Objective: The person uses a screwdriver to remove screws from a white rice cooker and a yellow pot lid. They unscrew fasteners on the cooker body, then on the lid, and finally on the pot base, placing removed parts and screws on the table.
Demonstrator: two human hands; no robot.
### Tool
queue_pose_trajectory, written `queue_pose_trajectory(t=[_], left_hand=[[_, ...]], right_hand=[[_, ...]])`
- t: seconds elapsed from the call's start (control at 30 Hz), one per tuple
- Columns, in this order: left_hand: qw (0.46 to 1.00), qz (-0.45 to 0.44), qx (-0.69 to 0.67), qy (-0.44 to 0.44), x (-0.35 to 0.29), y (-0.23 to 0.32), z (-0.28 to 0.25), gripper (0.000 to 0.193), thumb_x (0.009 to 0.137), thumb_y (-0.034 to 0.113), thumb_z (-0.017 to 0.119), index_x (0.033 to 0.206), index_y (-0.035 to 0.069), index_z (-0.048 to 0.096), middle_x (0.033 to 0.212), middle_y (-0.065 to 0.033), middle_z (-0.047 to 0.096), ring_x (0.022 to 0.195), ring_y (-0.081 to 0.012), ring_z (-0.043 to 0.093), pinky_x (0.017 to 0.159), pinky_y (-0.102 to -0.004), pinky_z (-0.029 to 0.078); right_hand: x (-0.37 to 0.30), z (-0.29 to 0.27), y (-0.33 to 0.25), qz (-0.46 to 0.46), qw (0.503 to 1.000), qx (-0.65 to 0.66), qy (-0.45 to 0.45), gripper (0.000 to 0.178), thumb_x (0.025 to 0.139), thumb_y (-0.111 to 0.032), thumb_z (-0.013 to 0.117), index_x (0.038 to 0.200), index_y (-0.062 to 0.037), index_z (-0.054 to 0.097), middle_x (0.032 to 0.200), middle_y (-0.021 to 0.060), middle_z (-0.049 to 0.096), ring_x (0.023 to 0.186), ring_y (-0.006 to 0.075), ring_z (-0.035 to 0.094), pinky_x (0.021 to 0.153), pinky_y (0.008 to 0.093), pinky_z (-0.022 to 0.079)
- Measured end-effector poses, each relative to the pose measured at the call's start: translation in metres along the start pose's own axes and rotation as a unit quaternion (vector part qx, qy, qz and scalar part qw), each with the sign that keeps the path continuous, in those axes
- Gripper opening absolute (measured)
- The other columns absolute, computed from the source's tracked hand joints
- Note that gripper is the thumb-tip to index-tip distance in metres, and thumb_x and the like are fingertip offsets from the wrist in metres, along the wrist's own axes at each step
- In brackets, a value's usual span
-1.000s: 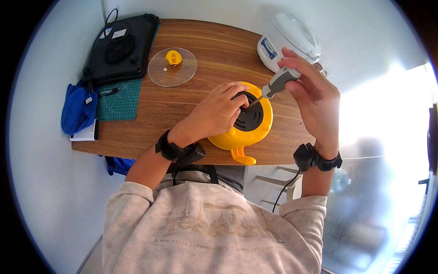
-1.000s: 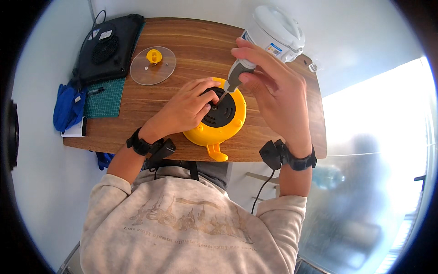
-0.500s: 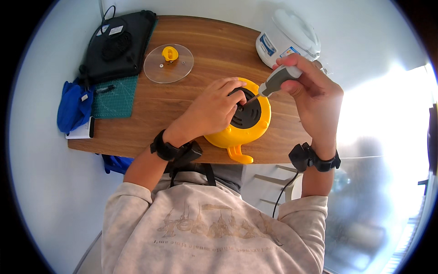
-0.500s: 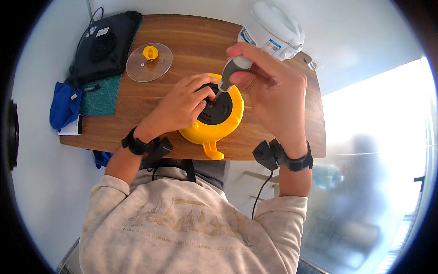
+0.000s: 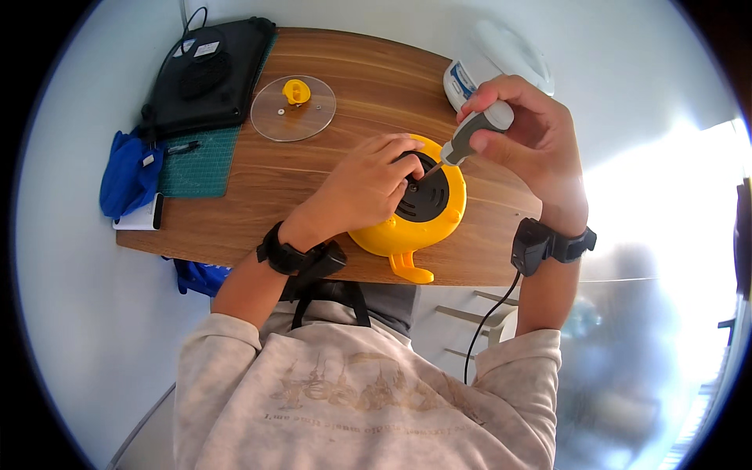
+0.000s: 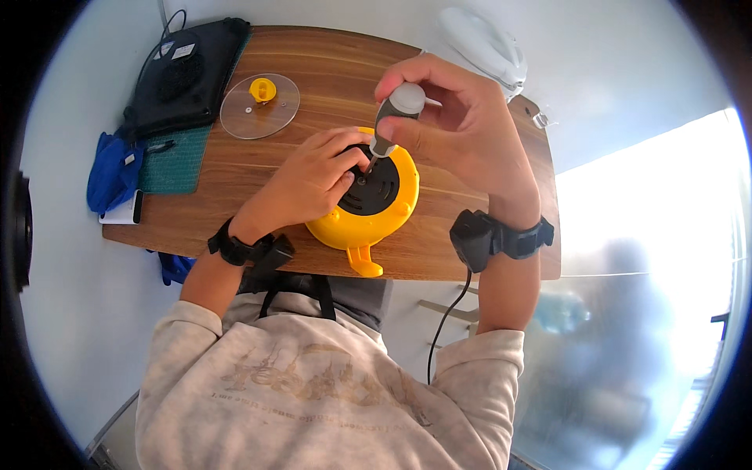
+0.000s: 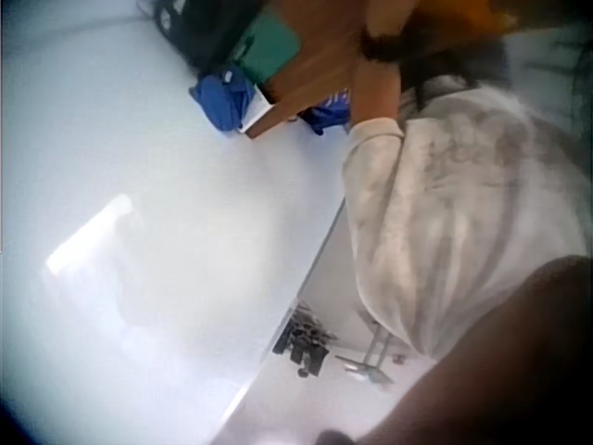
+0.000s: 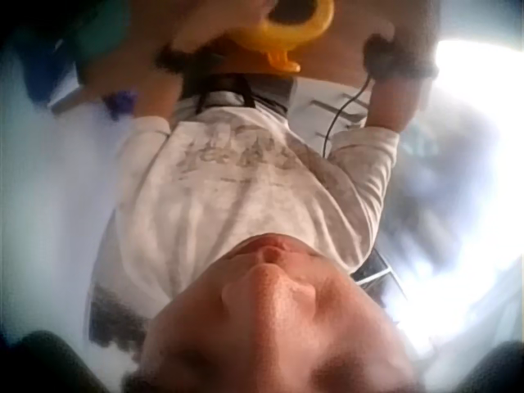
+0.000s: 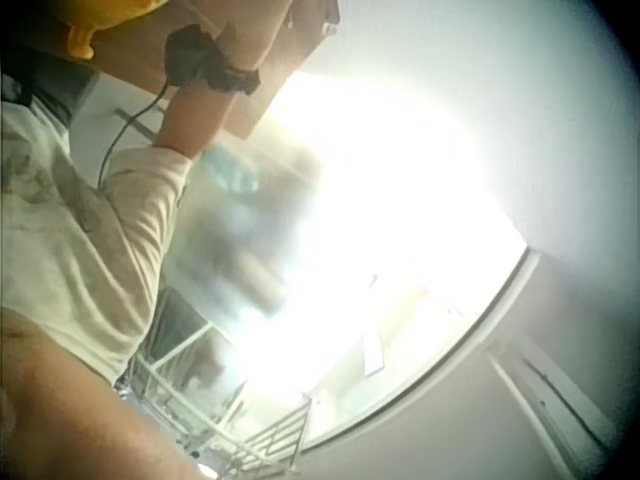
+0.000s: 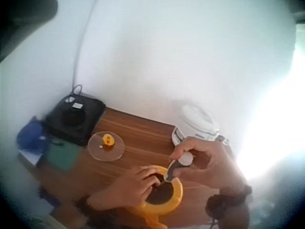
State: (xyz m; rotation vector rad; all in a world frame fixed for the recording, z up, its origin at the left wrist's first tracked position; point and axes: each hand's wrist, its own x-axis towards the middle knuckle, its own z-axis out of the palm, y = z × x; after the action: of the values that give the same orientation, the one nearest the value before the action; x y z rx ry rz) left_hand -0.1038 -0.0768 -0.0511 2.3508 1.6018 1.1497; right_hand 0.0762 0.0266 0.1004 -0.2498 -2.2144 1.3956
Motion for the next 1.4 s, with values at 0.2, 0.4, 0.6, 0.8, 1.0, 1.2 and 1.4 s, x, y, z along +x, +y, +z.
queue_pose_trajectory(t=[0.2, 0.4, 0.6, 0.8, 1.0, 1.2, 1.4], left_hand=[[1.000, -0.022, -0.002, 0.013, -0.006, 0.002, 0.005, 0.014, 0.094, 0.006, 0.059, 0.107, 0.007, 0.062, 0.140, -0.0109, 0.054, 0.135, -0.0312, 0.047, 0.114, -0.0427, 0.038], [0.999, -0.009, 0.015, 0.048, -0.006, 0.003, 0.009, 0.021, 0.089, 0.004, 0.062, 0.110, 0.006, 0.062, 0.132, -0.0135, 0.057, 0.132, -0.0314, 0.050, 0.112, -0.0439, 0.040], [1.000, 0.003, -0.019, 0.013, -0.005, 0.003, 0.007, 0.027, 0.092, 0.001, 0.058, 0.118, 0.008, 0.057, 0.139, -0.0125, 0.055, 0.136, -0.0334, 0.046, 0.117, -0.0476, 0.034], [0.998, 0.006, -0.061, -0.008, -0.003, 0.002, 0.006, 0.029, 0.091, 0.000, 0.059, 0.119, 0.007, 0.057, 0.138, -0.0124, 0.056, 0.135, -0.0330, 0.047, 0.117, -0.0481, 0.034], [0.999, 0.008, -0.036, 0.003, -0.006, 0.003, 0.005, 0.020, 0.091, 0.001, 0.058, 0.111, 0.005, 0.062, 0.139, -0.0118, 0.056, 0.135, -0.0323, 0.047, 0.117, -0.0462, 0.034], [1.000, 0.000, -0.013, -0.007, -0.004, 0.004, 0.005, 0.017, 0.093, 0.003, 0.055, 0.108, 0.003, 0.064, 0.140, -0.0123, 0.056, 0.136, -0.0318, 0.047, 0.117, -0.0447, 0.035], [1.000, 0.005, -0.007, 0.004, -0.004, 0.004, 0.005, 0.018, 0.093, 0.002, 0.054, 0.108, 0.002, 0.064, 0.140, -0.0133, 0.056, 0.134, -0.0319, 0.048, 0.116, -0.0449, 0.035]], right_hand=[[0.009, 0.022, 0.014, 0.005, 0.991, 0.084, 0.109, 0.016, 0.089, 0.009, 0.048, 0.098, 0.0017, 0.059, 0.097, 0.0071, 0.064, 0.084, 0.0118, 0.060, 0.073, 0.0247, 0.049], [-0.002, 0.065, 0.019, -0.072, 0.948, 0.152, 0.271, 0.017, 0.095, -0.005, 0.056, 0.079, -0.0021, 0.056, 0.069, 0.0021, 0.057, 0.063, 0.0076, 0.053, 0.057, 0.0231, 0.041], [0.003, 0.056, 0.008, -0.002, 0.966, 0.045, 0.255, 0.045, 0.102, -0.021, 0.060, 0.061, -0.0080, 0.048, 0.049, -0.0021, 0.040, 0.045, 0.0082, 0.039, 0.046, 0.0259, 0.032], [0.005, 0.013, 0.023, 0.006, 0.970, 0.217, 0.111, 0.047, 0.103, -0.026, 0.053, 0.060, -0.0147, 0.037, 0.045, -0.0017, 0.034, 0.043, 0.0104, 0.034, 0.045, 0.0288, 0.030], [0.011, 0.026, 0.022, -0.017, 0.974, 0.200, 0.105, 0.028, 0.101, -0.022, 0.056, 0.078, -0.0115, 0.044, 0.059, 0.0014, 0.049, 0.049, 0.0112, 0.045, 0.049, 0.0260, 0.037], [0.017, 0.054, 0.027, -0.063, 0.947, 0.111, 0.294, 0.030, 0.091, -0.018, 0.078, 0.084, -0.0074, 0.051, 0.081, 0.0024, 0.062, 0.060, 0.0075, 0.057, 0.053, 0.0203, 0.043], [0.005, 0.057, 0.025, -0.007, 0.943, 0.001, 0.334, 0.034, 0.090, -0.030, 0.082, 0.091, -0.0040, 0.060, 0.078, -0.0026, 0.059, 0.068, 0.0018, 0.048, 0.057, 0.0178, 0.038]])
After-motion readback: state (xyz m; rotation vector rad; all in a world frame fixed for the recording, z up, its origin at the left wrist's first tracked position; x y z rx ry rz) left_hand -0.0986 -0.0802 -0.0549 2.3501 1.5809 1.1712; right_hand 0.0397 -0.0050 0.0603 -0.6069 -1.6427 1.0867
